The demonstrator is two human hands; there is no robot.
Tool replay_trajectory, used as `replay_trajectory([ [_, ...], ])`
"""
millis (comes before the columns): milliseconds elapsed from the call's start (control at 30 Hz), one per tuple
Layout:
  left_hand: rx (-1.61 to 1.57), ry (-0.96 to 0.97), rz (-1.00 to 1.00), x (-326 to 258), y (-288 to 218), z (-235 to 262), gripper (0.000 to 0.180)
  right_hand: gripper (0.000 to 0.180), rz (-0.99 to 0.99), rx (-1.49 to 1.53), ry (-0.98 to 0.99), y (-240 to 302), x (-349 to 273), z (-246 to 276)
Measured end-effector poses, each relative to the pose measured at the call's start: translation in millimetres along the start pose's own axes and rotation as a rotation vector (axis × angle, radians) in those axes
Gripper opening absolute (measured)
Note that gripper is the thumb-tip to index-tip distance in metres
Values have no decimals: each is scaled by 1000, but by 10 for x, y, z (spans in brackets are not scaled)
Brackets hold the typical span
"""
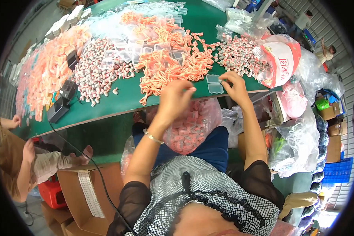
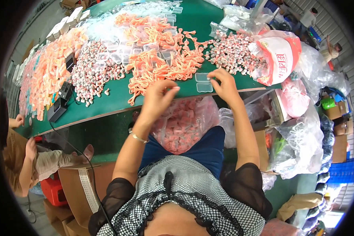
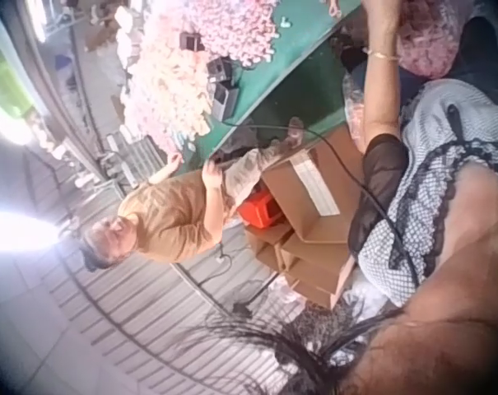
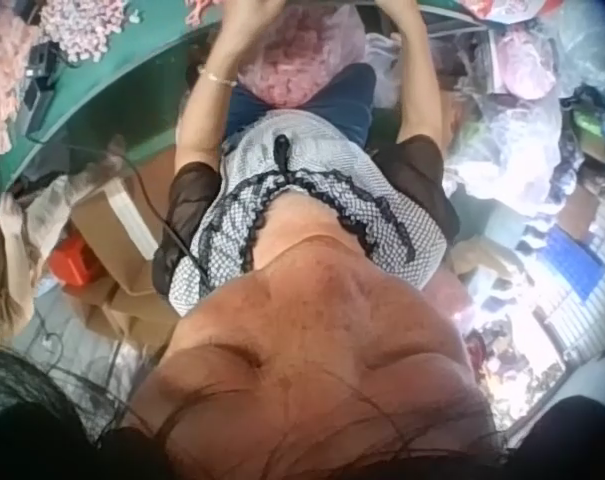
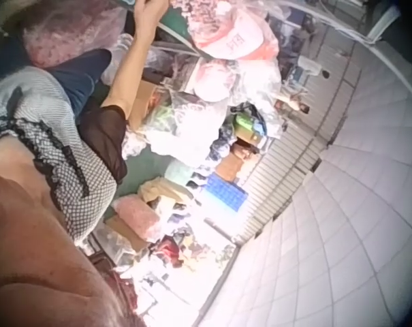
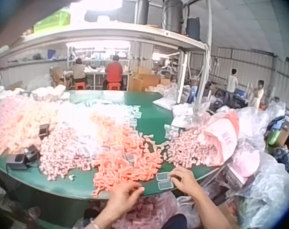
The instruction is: Sorting and bagging small pink plastic parts at a workshop table.
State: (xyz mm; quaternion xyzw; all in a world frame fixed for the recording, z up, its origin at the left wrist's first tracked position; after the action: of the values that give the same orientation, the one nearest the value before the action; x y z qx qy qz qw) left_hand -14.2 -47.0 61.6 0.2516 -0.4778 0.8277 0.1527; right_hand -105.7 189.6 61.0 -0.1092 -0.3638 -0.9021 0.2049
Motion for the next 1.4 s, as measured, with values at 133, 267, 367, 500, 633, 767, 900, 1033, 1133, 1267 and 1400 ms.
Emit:
replay_trajectory([
  [133, 51, 46, -81, 175, -117, -591, 11, 20, 166, -37, 28, 82, -231, 27],
  [267, 197, 80, -155, 245, -17, -914, 14, 19, 193, -103, 46, 127, -270, -40],
  [367, 311, 104, -149, 237, -19, -998, 12, 19, 240, -123, 42, 135, -282, -58],
  [500, 335, 109, -148, 223, -36, -990, 14, 21, 240, -94, 10, 141, -291, -42],
  [633, 213, 62, -191, 193, 24, -932, 26, 20, 207, -32, 3, 109, -264, -47],
  [767, 198, 80, -210, 184, 22, -874, 38, 16, 206, -15, -128, 108, 3, 0],
  [900, 205, 137, -226, 166, 71, -900, 46, 21, 140, -169, -119, 98, 423, -185],
  [1033, 164, 116, -222, 154, 72, -906, 40, 24, 6, -240, 59, -33, 677, -445],
  [1133, 160, 118, -224, 144, 84, -899, 38, 24, -164, -160, 100, -162, 707, -417],
  [1267, 156, 96, -216, 138, 58, -887, 38, 15, -176, 145, -55, -391, 643, -185],
  [1400, 156, 90, -199, 143, 72, -877, 42, 14, -321, 343, 27, -374, 411, -1],
])
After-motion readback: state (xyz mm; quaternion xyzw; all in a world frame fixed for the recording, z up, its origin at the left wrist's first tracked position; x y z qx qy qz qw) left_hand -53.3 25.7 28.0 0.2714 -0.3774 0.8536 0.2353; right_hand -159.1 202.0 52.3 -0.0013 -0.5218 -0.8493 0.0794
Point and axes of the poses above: each hand's wrist, its own x-axis towards the middle knuckle, its own z-axis out of the back of the hand, y = z × x, the point moved 5 cm from there along x, towards the middle knuckle, and after that the axes turned 10 degrees about -z, right-handed, at the moved point
